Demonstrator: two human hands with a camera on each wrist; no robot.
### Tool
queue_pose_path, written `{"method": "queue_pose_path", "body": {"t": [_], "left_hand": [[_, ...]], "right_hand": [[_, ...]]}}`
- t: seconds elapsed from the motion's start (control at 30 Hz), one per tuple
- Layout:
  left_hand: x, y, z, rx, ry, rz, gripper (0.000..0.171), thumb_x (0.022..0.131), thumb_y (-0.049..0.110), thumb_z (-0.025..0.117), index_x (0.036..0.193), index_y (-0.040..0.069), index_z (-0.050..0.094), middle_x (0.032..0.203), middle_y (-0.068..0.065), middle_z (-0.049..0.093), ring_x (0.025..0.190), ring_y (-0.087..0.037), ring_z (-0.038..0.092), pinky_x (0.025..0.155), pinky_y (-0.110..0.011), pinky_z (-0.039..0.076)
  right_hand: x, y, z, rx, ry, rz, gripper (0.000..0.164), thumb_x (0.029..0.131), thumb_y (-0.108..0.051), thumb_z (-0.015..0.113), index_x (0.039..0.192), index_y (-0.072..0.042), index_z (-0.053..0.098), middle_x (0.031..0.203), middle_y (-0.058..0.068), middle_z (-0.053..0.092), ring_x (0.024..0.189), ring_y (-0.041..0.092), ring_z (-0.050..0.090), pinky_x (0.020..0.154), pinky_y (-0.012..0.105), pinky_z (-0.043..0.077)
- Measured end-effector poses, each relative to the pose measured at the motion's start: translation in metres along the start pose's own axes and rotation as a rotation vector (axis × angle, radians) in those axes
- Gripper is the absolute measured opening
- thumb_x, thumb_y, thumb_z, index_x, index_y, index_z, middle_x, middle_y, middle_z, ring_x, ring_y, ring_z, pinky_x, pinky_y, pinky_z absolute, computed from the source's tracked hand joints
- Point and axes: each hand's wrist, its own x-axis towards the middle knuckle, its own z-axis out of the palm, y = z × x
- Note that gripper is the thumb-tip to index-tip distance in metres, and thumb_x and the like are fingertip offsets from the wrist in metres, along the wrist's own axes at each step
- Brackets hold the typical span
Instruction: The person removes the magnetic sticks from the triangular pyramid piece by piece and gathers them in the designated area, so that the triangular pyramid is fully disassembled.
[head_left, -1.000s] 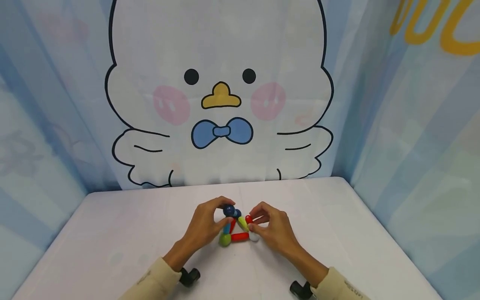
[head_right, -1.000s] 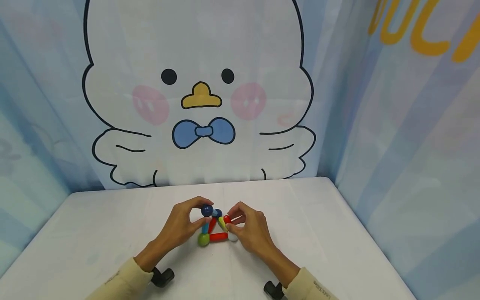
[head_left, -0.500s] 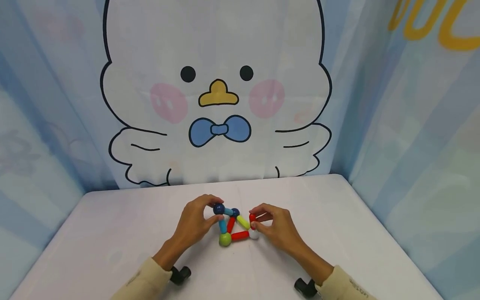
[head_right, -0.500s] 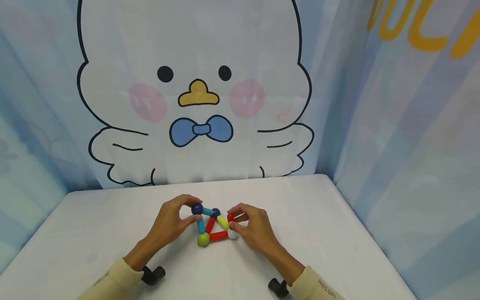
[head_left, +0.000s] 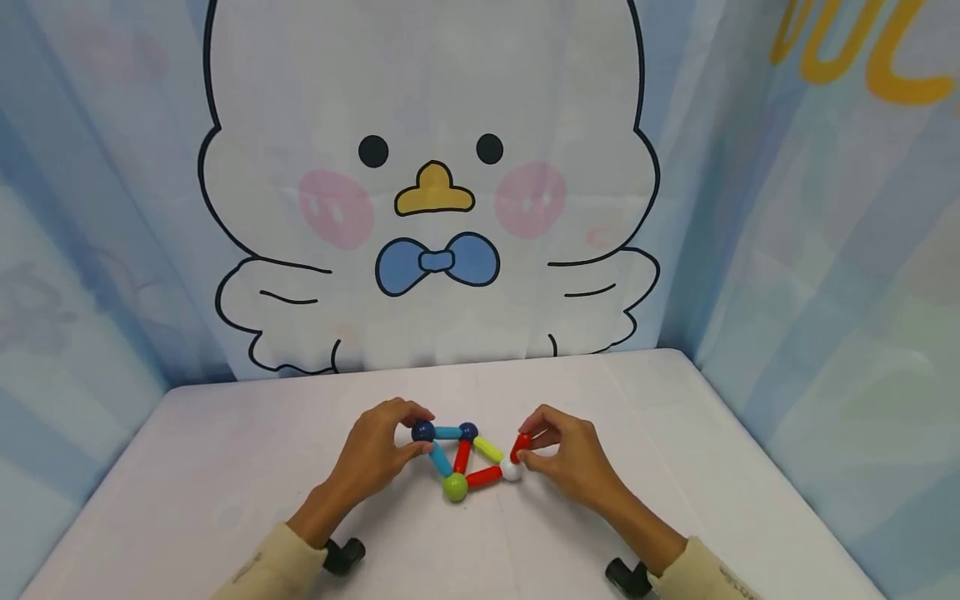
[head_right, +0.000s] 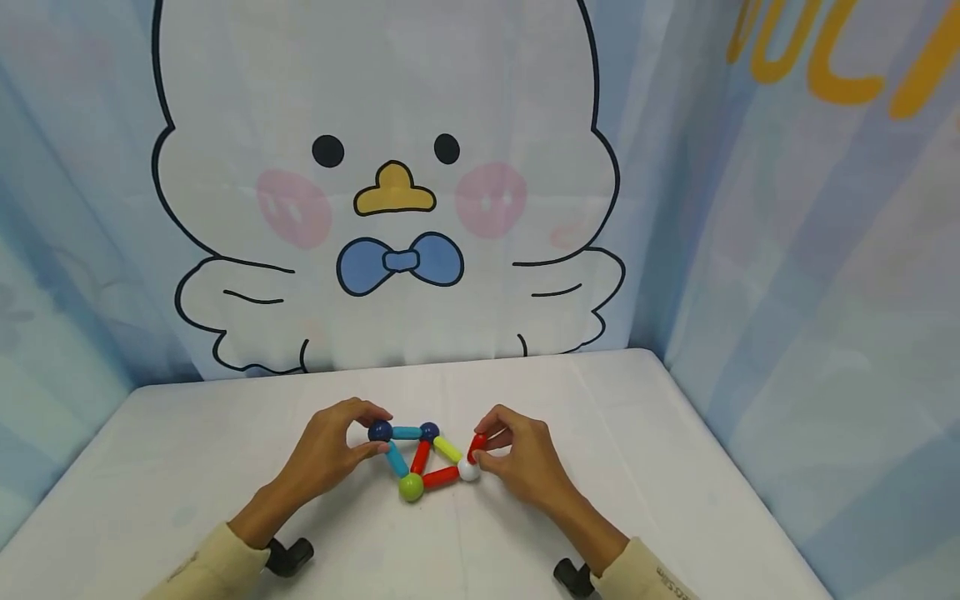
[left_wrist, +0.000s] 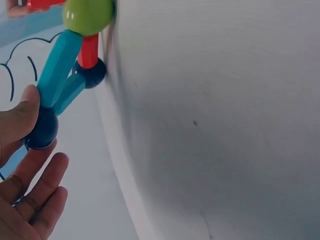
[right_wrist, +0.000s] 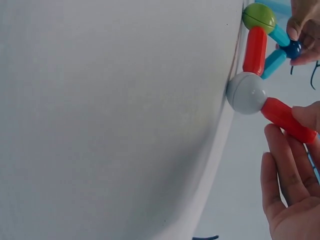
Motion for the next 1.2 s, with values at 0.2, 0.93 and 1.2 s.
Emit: {"method": "queue_pose_path", "body": {"t": [0.2,0.93,1.2], "left_hand": [[-0.005,-0.005,0.000,0.058,-0.051,0.018,0.036,0.080,0.018,0.094,0.113,0.019,0.079,0.100,0.004,0.073,0.100,-0.021,0.070,0.094,-0.044,0.057],[-0.010,-0.013,0.002,0.137,-0.190,-0.076,0.029,0.080,0.022,0.094,0.106,0.020,0.080,0.102,0.005,0.078,0.100,-0.017,0.068,0.098,-0.047,0.057],[-0.008,-0.013,0.001,0.124,-0.228,-0.073,0.026,0.083,0.022,0.092,0.105,0.020,0.079,0.098,0.006,0.077,0.098,-0.015,0.066,0.098,-0.047,0.057]], "right_hand": [[-0.006,0.006,-0.009,-0.004,-0.034,0.017,0.031,0.084,-0.006,0.089,0.102,-0.019,0.069,0.095,-0.008,0.078,0.086,0.005,0.076,0.094,0.039,0.063],[-0.009,0.029,-0.022,-0.118,-0.159,0.074,0.025,0.079,-0.006,0.093,0.089,-0.025,0.079,0.092,-0.010,0.080,0.095,0.012,0.074,0.101,0.053,0.057],[-0.006,0.026,-0.022,-0.211,-0.153,0.097,0.027,0.075,-0.007,0.095,0.084,-0.027,0.080,0.086,-0.014,0.076,0.101,0.015,0.068,0.108,0.059,0.050]]}}
